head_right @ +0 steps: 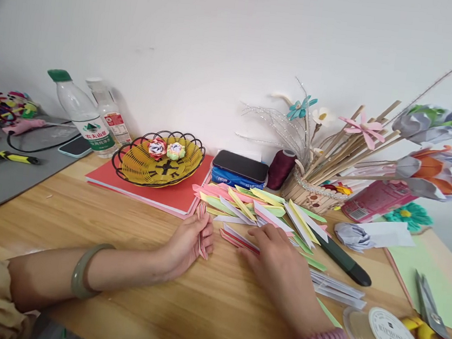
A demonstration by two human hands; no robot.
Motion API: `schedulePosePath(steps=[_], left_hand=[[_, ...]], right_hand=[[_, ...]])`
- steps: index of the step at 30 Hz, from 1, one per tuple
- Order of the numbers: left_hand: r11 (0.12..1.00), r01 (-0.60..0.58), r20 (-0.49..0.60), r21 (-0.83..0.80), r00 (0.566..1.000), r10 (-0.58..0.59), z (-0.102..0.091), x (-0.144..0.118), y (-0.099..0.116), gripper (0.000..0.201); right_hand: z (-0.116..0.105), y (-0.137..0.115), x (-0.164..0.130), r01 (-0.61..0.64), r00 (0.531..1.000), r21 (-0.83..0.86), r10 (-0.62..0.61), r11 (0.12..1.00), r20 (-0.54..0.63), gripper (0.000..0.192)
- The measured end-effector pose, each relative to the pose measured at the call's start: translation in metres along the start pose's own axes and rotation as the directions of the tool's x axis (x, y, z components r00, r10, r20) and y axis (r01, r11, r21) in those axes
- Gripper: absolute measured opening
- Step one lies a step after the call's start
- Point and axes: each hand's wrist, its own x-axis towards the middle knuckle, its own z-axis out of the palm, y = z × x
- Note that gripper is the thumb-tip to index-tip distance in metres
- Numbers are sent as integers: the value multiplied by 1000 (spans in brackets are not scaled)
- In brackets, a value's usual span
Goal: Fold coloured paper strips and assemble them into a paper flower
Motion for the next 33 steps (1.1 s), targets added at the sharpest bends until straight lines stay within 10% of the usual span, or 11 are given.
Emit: schedulePosePath(steps=[16,25,33], left_hand=[[1000,2,4,31,1000,-2,-1,1,0,33],[998,-2,41,-55,999,4,1,-1,-2,18],[993,3,154,-117,988,15,6,-8,-9,15]], right_hand=[[-1,-12,1,-55,999,40,55,998,3,32],[-9,-28,3,-150,964,473,236,868,-127,25],[4,-51,4,-135,971,456,209,880,-114,21]])
